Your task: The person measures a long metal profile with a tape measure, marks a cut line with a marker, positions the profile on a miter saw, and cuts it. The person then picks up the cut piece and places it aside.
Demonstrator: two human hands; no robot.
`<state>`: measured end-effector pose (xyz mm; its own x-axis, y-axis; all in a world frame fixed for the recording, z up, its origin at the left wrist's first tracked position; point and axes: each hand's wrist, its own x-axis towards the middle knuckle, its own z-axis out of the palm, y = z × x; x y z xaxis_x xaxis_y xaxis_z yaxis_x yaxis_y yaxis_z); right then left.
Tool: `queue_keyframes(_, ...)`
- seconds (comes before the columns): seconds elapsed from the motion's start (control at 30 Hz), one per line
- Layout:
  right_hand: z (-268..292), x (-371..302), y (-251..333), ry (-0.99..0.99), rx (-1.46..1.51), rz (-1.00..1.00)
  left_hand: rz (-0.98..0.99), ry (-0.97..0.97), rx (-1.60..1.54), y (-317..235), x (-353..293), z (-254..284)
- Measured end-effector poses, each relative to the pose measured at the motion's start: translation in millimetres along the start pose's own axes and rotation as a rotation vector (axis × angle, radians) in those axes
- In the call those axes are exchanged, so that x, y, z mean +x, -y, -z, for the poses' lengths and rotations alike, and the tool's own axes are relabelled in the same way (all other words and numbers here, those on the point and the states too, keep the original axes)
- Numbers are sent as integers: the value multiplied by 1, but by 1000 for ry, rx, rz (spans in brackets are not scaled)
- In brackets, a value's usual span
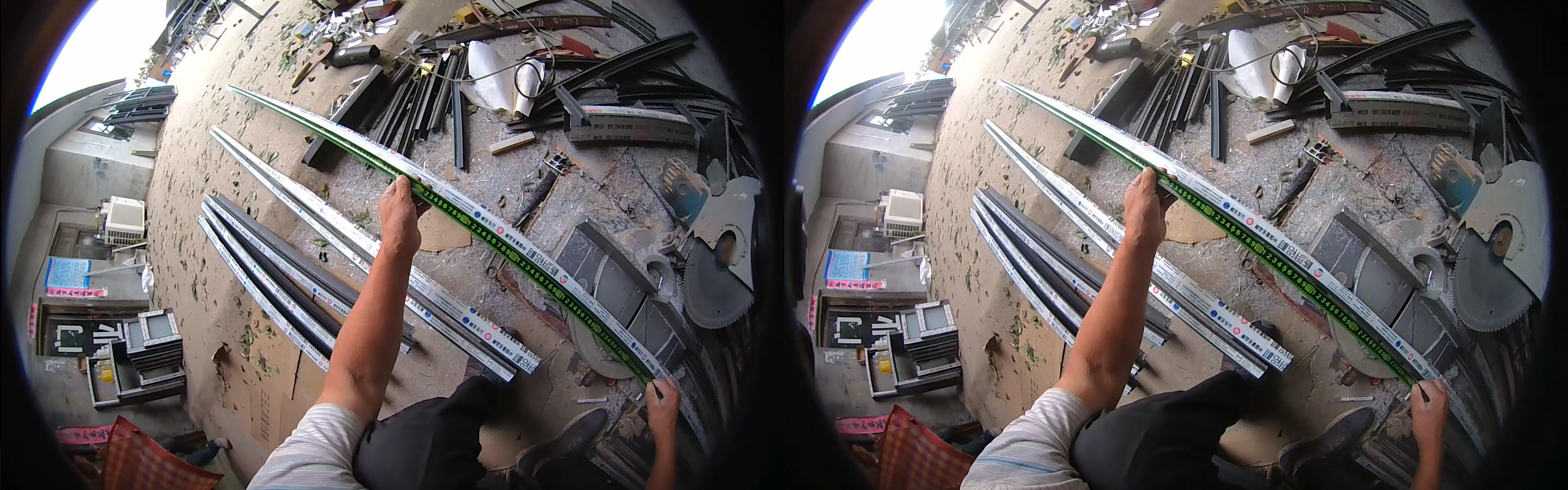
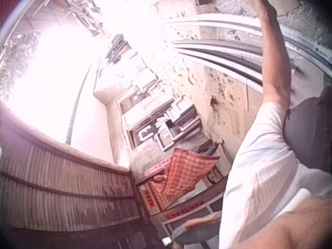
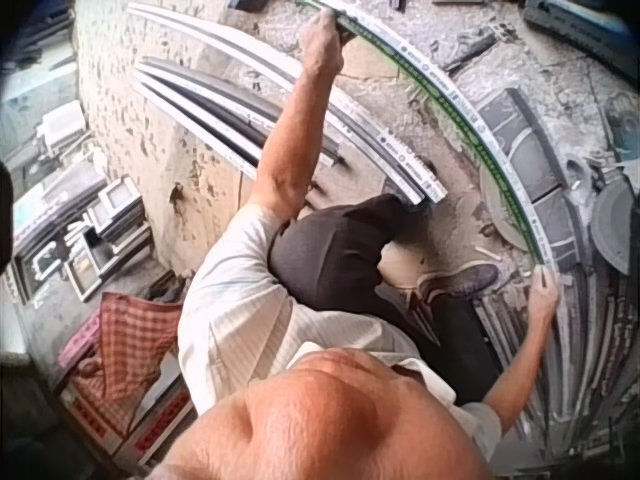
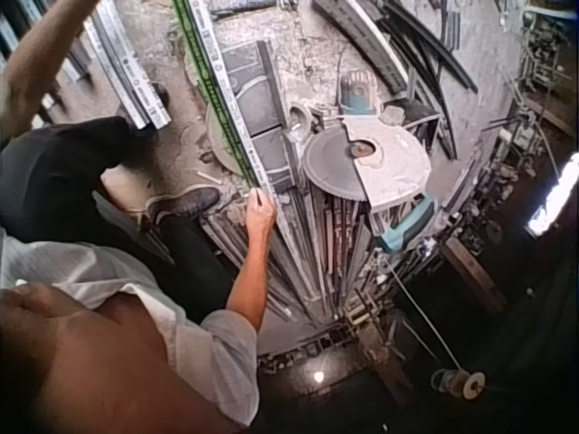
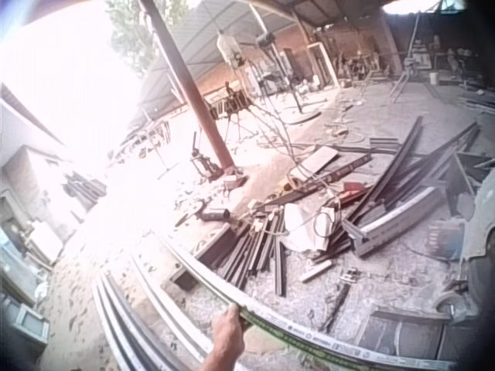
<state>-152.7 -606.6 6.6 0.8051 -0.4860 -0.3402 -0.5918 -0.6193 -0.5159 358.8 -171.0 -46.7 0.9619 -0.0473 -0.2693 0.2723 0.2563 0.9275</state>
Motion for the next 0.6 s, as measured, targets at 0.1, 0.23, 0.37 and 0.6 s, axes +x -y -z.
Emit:
queue_keyframes(0.1,0,3,9,1,-9,7,-3,-5,4,1,-1,1)
queue_keyframes(0.23,-3,6,12,-11,1,33,-4,-6,-4,1,-1,0)
queue_keyframes(0.37,-10,11,17,-35,1,74,-3,6,6,2,-1,0)
queue_keyframes(0.6,-13,21,37,0,-27,101,28,13,38,5,-1,0)
